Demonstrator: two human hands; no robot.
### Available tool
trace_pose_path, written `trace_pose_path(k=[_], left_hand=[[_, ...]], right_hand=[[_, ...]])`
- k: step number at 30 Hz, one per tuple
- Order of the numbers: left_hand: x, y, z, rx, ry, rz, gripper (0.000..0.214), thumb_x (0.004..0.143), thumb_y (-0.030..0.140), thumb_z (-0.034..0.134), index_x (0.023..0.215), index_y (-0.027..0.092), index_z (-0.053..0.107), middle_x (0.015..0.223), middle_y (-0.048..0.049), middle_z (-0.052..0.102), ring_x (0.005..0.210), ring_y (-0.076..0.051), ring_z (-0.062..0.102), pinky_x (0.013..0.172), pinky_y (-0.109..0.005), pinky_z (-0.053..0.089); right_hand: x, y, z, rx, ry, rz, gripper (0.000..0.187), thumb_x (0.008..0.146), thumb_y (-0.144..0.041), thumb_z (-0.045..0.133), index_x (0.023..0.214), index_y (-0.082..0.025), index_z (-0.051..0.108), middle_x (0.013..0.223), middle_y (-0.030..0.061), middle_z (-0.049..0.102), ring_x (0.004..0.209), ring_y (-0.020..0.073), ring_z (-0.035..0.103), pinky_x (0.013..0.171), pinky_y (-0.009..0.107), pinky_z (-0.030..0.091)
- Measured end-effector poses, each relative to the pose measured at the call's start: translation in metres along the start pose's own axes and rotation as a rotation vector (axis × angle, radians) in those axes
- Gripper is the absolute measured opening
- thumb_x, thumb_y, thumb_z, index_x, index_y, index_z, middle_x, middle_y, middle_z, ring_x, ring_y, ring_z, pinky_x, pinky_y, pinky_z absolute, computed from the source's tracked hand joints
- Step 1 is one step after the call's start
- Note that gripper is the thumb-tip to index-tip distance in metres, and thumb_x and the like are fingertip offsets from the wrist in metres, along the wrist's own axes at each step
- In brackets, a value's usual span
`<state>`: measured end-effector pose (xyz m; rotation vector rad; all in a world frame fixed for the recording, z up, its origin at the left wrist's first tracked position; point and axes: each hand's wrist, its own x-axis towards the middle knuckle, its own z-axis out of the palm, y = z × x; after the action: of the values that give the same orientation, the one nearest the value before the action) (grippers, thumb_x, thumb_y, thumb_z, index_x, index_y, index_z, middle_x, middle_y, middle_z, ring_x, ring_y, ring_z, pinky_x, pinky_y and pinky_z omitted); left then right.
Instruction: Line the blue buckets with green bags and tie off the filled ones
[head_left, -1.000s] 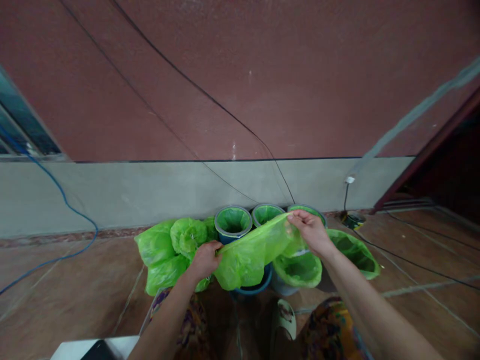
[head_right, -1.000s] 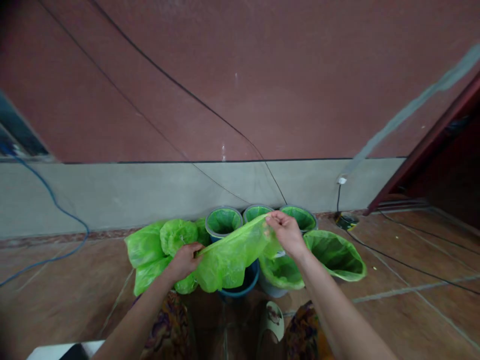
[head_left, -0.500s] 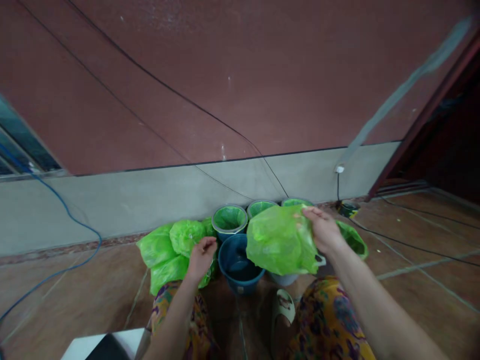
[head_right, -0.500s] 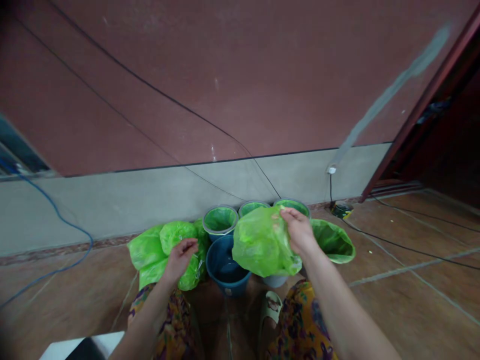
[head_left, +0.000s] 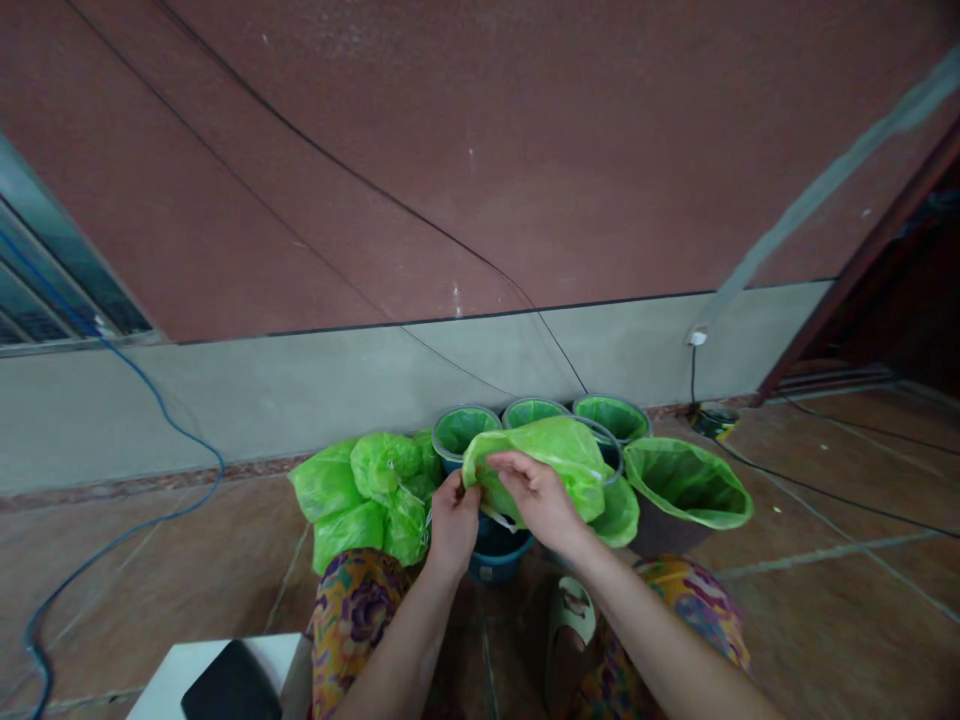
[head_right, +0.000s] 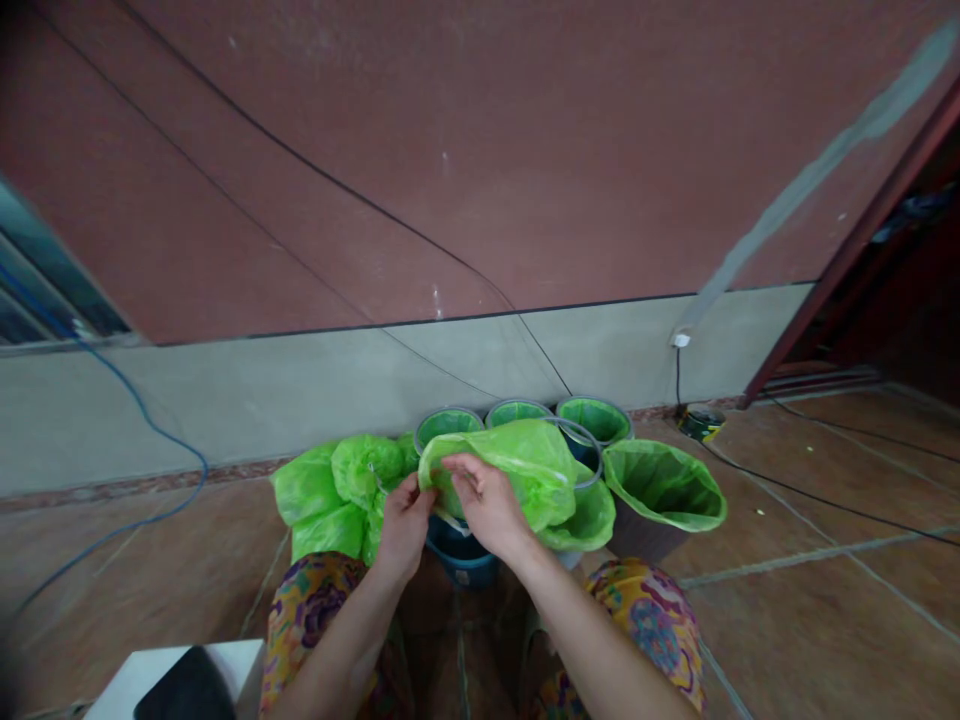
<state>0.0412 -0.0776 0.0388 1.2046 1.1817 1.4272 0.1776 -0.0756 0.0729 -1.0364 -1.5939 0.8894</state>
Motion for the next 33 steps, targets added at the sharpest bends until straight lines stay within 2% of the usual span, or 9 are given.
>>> trace_pose_path(k=[4, 7, 9, 13, 17, 20, 26, 30, 33], left_hand=[[0.004, 0.002, -0.011, -0.003, 0.056, -0.023, 0.019, 0.074, 0.026, 0.051, 0.082, 0.014, 0.064, 0.065, 0.0032, 0.059, 0.056, -0.009, 0.047, 0.054, -0.019, 0.04], [0.005, 0.007, -0.016, 0.031, 0.043, 0.028, 0.021, 0.075, 0.025, 0.05, 0.082, 0.014, 0.066, 0.06, 0.0039, 0.056, 0.052, -0.008, 0.045, 0.05, -0.018, 0.036], [0.005, 0.01, -0.018, 0.089, 0.017, 0.071, 0.024, 0.077, 0.024, 0.048, 0.087, 0.014, 0.068, 0.06, 0.0036, 0.057, 0.052, -0.009, 0.045, 0.049, -0.018, 0.036], [0.004, 0.013, -0.023, 0.346, 0.016, 0.195, 0.029, 0.082, 0.023, 0.045, 0.1, 0.016, 0.068, 0.07, 0.0011, 0.064, 0.061, -0.012, 0.055, 0.058, -0.02, 0.042], [0.008, 0.006, -0.019, 0.615, 0.067, 0.237, 0.027, 0.082, 0.027, 0.053, 0.103, 0.017, 0.067, 0.082, -0.0029, 0.07, 0.07, -0.015, 0.062, 0.067, -0.023, 0.046], [0.015, -0.006, -0.012, 0.803, 0.07, 0.251, 0.025, 0.08, 0.02, 0.053, 0.101, 0.018, 0.067, 0.089, -0.0055, 0.071, 0.079, -0.017, 0.065, 0.074, -0.025, 0.046], [0.042, -0.023, -0.013, 1.062, 0.134, 0.161, 0.024, 0.074, 0.015, 0.055, 0.094, 0.019, 0.068, 0.093, -0.0081, 0.07, 0.085, -0.022, 0.066, 0.072, -0.028, 0.045], [0.063, -0.028, -0.026, 1.027, 0.203, 0.144, 0.025, 0.072, 0.013, 0.053, 0.091, 0.017, 0.069, 0.091, -0.0094, 0.07, 0.083, -0.022, 0.065, 0.07, -0.027, 0.044], [0.074, -0.033, -0.041, 0.903, 0.205, 0.095, 0.023, 0.069, 0.011, 0.052, 0.084, 0.017, 0.069, 0.077, -0.0064, 0.069, 0.072, -0.019, 0.063, 0.063, -0.025, 0.041]], right_hand=[[0.004, 0.012, -0.018, -0.567, 0.258, -0.155, 0.036, 0.082, -0.027, 0.054, 0.116, -0.022, 0.061, 0.115, 0.0089, 0.062, 0.11, 0.0278, 0.053, 0.098, 0.046, 0.041], [0.016, 0.019, -0.025, -0.811, 0.254, -0.201, 0.048, 0.079, -0.026, 0.059, 0.127, -0.019, 0.055, 0.126, 0.0118, 0.055, 0.114, 0.0296, 0.049, 0.098, 0.046, 0.04], [0.026, 0.02, -0.026, -0.897, 0.192, -0.192, 0.046, 0.08, -0.025, 0.058, 0.126, -0.018, 0.056, 0.123, 0.0116, 0.057, 0.111, 0.0283, 0.051, 0.097, 0.044, 0.041], [0.038, 0.014, -0.028, -0.933, 0.084, -0.173, 0.033, 0.084, -0.019, 0.051, 0.115, -0.019, 0.063, 0.108, 0.0085, 0.066, 0.102, 0.0242, 0.057, 0.094, 0.038, 0.043], [0.036, 0.0, -0.031, -0.899, 0.025, -0.193, 0.036, 0.087, -0.019, 0.044, 0.118, -0.016, 0.06, 0.113, 0.0093, 0.065, 0.099, 0.0214, 0.062, 0.089, 0.032, 0.047], [0.031, -0.013, -0.034, -0.875, 0.023, -0.219, 0.04, 0.086, -0.016, 0.041, 0.122, -0.014, 0.057, 0.115, 0.0104, 0.065, 0.103, 0.0207, 0.062, 0.091, 0.032, 0.048], [0.02, -0.046, -0.054, -0.839, 0.145, -0.286, 0.047, 0.079, -0.01, 0.04, 0.122, -0.014, 0.058, 0.116, 0.0105, 0.066, 0.105, 0.0206, 0.063, 0.095, 0.034, 0.048], [0.005, -0.065, -0.08, -0.826, 0.262, -0.3, 0.046, 0.078, -0.013, 0.04, 0.118, -0.014, 0.062, 0.111, 0.0093, 0.069, 0.101, 0.0215, 0.065, 0.09, 0.033, 0.051], [-0.008, -0.069, -0.105, -0.842, 0.376, -0.22, 0.044, 0.08, -0.018, 0.04, 0.118, -0.016, 0.063, 0.102, 0.0088, 0.072, 0.087, 0.0215, 0.069, 0.076, 0.031, 0.054]])
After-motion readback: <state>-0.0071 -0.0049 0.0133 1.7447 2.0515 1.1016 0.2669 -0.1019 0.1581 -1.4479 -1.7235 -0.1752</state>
